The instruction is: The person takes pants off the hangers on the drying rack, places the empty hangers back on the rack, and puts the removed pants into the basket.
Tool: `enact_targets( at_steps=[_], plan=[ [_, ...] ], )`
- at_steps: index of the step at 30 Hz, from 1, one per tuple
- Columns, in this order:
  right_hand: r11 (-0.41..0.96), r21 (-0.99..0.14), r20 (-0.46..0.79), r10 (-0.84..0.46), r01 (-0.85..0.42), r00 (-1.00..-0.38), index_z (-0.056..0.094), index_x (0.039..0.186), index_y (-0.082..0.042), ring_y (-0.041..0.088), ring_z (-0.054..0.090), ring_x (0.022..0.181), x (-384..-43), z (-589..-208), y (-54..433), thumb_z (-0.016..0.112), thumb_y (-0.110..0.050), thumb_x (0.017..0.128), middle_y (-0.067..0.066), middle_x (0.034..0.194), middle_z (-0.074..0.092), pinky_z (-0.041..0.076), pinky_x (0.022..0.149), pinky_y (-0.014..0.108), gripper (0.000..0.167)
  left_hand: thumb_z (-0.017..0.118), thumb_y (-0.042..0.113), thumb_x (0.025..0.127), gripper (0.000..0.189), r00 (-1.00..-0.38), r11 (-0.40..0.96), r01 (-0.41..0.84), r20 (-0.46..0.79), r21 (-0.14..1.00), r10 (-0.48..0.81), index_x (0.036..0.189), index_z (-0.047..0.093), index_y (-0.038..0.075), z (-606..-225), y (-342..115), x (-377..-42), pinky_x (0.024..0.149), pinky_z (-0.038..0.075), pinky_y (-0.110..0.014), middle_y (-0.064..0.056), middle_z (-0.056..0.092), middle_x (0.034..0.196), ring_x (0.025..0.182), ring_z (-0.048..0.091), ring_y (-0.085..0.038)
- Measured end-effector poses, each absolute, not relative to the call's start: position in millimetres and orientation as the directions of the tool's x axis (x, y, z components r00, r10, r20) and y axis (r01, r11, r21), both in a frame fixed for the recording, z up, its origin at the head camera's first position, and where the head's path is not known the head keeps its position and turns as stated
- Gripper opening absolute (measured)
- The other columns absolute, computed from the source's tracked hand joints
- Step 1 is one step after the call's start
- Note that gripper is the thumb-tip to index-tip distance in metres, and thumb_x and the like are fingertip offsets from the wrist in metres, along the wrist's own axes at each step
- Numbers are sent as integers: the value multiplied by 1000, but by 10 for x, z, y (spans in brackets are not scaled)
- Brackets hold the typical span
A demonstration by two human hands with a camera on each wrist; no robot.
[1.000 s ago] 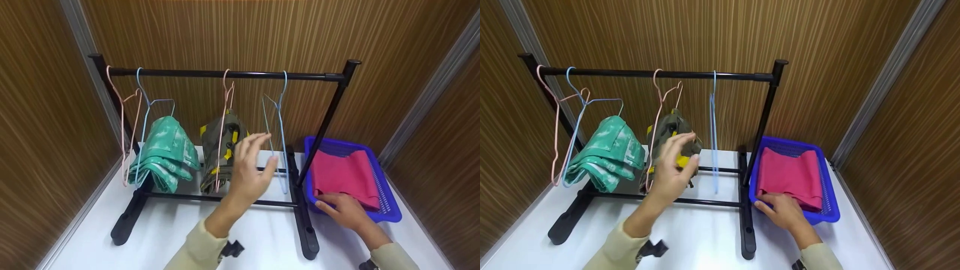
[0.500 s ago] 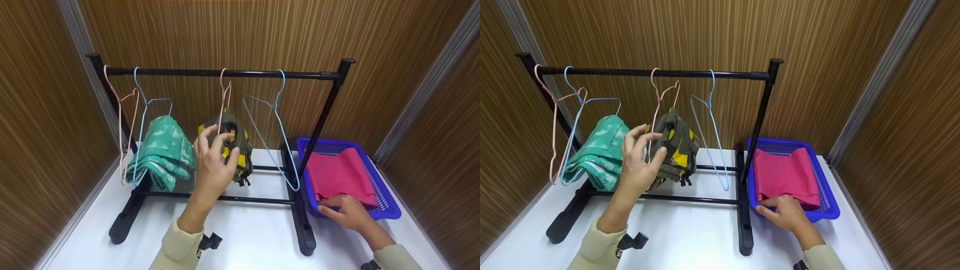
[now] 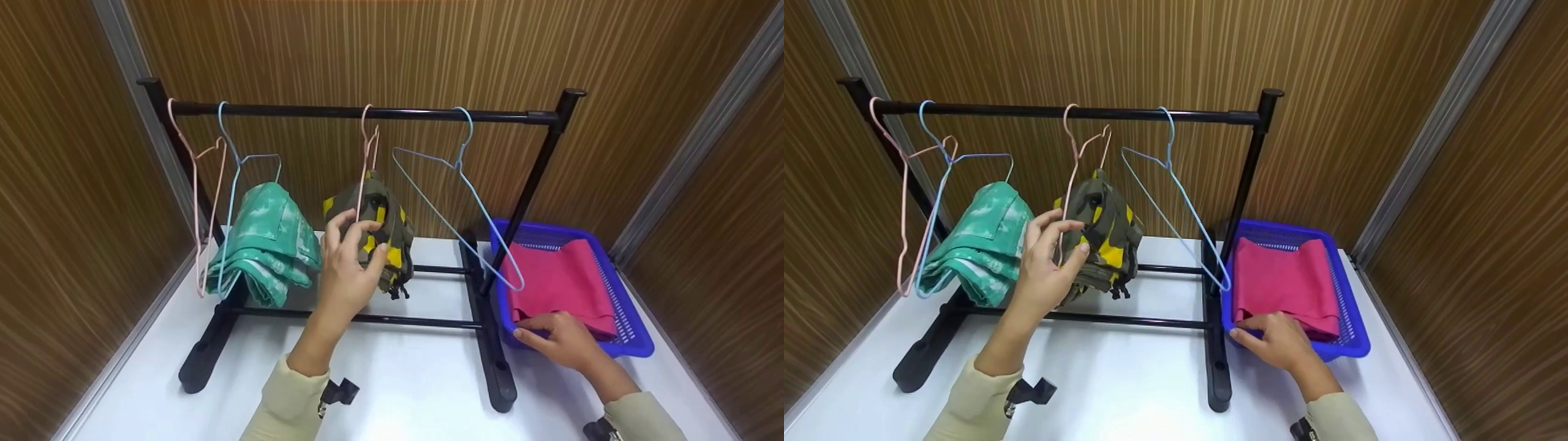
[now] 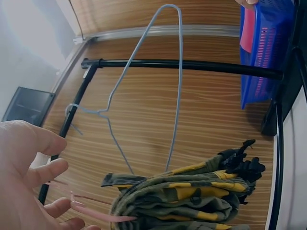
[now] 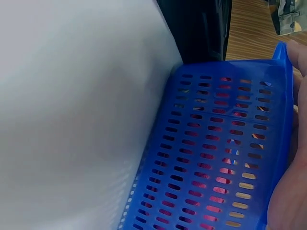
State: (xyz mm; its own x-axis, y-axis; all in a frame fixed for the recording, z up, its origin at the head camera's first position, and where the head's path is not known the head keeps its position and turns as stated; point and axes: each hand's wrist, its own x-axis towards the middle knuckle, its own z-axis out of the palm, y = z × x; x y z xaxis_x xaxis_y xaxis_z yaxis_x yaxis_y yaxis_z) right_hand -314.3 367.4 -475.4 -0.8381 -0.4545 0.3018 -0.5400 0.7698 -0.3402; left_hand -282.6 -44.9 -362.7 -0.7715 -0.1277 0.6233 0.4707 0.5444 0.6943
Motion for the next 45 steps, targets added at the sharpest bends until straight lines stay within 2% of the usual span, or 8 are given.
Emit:
enact_targets(
  at_steps=[5,9,14,18,23,31,37,45],
  plan=[
    [757,-373,276,-462,-536,-843,78,98,-20,3,60,72,-3243,-4537,3686,69,-38,94,-17,80,69,53,66,26,21,69,23,94,26,-773,563,445,616,697,-152,119,66,16,-3676,-490,-2879,104,40,-50,-7,38,149,134,34,-28],
    [757,-411,452,-314,-508,-835,77,98,-12,0,60,71,-3380,-4240,3642,70,-26,95,-6,81,72,52,65,22,16,69,22,94,27,-776,565,424,606,708,-176,120,65,17,-3711,-531,-2934,105,37,-50,-8,37,150,135,33,-29],
    [606,-641,511,-122,-471,-851,59,131,-5,6,62,102,-3602,-3935,3467,66,-20,97,13,120,68,46,82,12,38,68,20,95,41,-798,519,439,584,734,-150,134,56,21,-3769,-557,-3014,105,39,-51,-11,36,150,135,35,-29],
    [413,-824,376,-113,-387,-920,21,158,-14,30,45,136,-3762,-3834,3282,60,-24,101,20,151,42,42,108,33,70,63,16,97,58,-804,435,475,578,765,-138,150,39,25,-3799,-582,-3070,106,42,-47,-7,43,145,131,42,-23],
    [287,-920,246,-113,-269,-963,2,161,-21,39,29,146,-3898,-3792,3089,56,-35,102,21,161,24,26,117,56,81,57,16,101,64,-829,350,471,542,810,-139,157,25,14,-3778,-601,-3110,111,38,-44,-5,57,135,128,49,-21],
    [122,-961,240,-67,-247,-968,20,159,-17,28,40,139,-4056,-3829,2813,46,-30,106,22,152,42,32,114,47,61,51,21,105,29,-842,257,465,513,847,-165,128,61,6,-3738,-589,-3156,71,51,-29,-5,69,106,87,59,-20],
    [77,-966,247,-19,-248,-969,43,136,-8,24,60,116,-4103,-3909,2733,40,-36,107,7,111,66,41,102,37,40,51,33,105,27,-857,177,441,472,880,-206,113,62,8,-3743,-560,-3188,60,40,-25,-5,52,83,72,48,-19],
    [82,-941,331,15,-329,-943,47,103,-13,19,57,85,-4171,-3995,2736,41,-31,107,5,85,49,49,82,31,19,66,36,97,28,-859,232,435,478,870,-182,96,51,13,-3695,-526,-3218,53,31,-23,2,42,71,62,40,-13]
  ],
)
